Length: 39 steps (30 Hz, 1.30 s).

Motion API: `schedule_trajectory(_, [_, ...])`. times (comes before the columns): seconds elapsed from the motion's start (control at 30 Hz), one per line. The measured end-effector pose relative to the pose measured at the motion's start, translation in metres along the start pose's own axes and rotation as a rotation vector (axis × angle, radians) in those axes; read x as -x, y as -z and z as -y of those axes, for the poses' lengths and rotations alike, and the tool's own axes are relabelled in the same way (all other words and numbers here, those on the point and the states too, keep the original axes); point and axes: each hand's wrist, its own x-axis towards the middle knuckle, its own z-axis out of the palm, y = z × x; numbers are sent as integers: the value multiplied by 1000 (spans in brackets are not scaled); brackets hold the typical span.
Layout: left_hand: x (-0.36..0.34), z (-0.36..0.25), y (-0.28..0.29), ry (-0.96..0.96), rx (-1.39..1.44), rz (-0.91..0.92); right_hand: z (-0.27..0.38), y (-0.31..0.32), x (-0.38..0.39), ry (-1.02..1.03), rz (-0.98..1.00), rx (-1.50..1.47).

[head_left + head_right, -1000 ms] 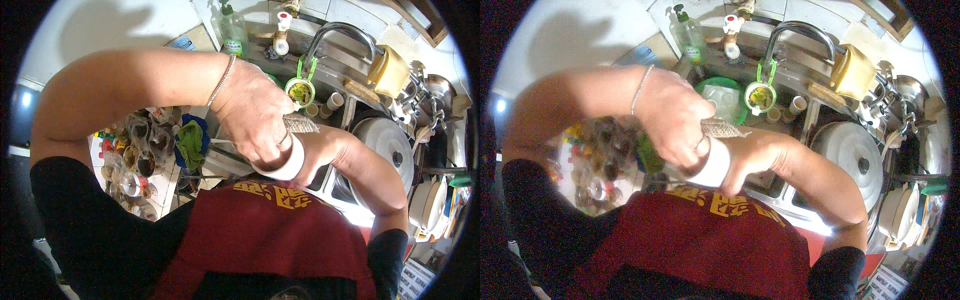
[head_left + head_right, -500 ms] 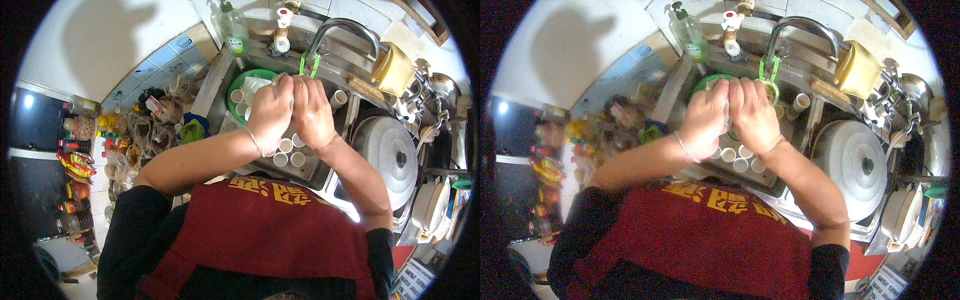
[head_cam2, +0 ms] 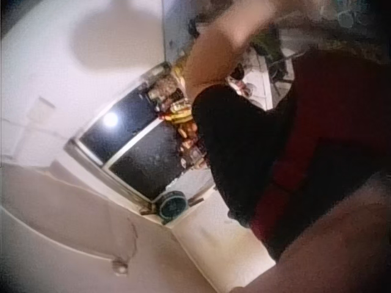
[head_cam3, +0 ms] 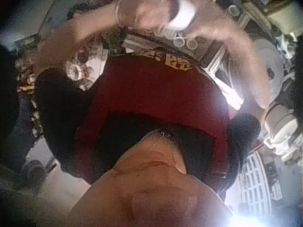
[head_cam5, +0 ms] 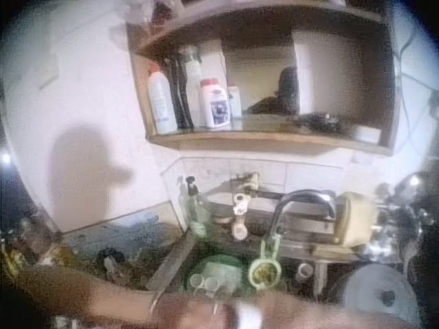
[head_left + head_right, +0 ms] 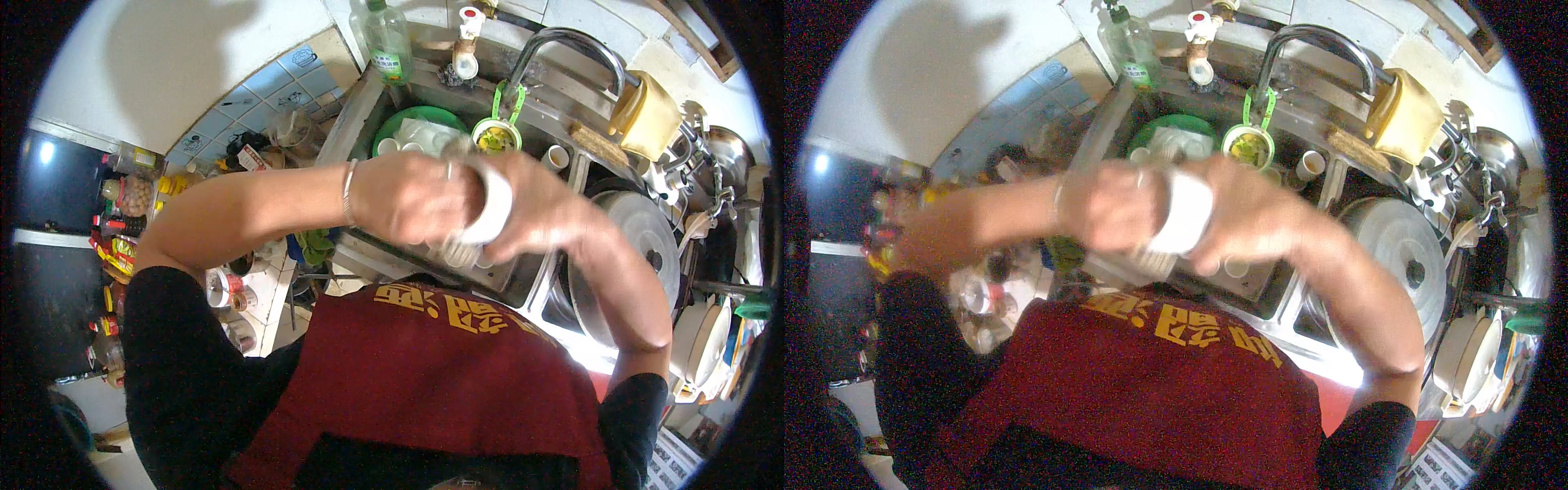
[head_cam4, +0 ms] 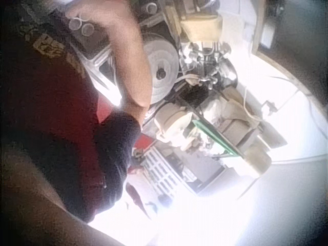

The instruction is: The person scrubs multiple small white cups with a cloth at a kitchen sink, rinses them under running water, and places them in a green basket. The person repeats this process for several cups throughout the clip.

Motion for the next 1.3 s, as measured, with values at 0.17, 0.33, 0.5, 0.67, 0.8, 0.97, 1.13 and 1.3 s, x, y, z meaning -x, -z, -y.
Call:
schedule_trajectory(0.17, [-40, 8, -47, 1797, 1104, -945, -43, -5, -49, 370, -836, 875])
schedule_trajectory(0.33, [-45, -13, -63, 1644, 713, -890, -47, -24, -50, 495, -944, 996])
schedule_trajectory(0.5, [-29, -36, -32, 1081, 193, -282, -8, -32, -15, 319, -771, 487])
schedule_trajectory(0.67, [-5, -23, 8, 267, 78, 5, 22, -41, 10, 154, -442, 212])
schedule_trajectory(0.8, [-15, 4, 40, -331, 92, 299, 18, -41, 21, 206, 5, -248])
schedule_trajectory(0.97, [-34, 21, 48, -510, 192, 401, 15, -32, 3, -75, 439, -451])
schedule_trajectory(1.13, [-4, -4, 8, 80, 207, 50, 7, -2, -7, -63, 170, -208])
schedule_trajectory(1.3, [-18, -25, -43, 1666, 934, -382, -13, -5, -23, 129, -365, 535])
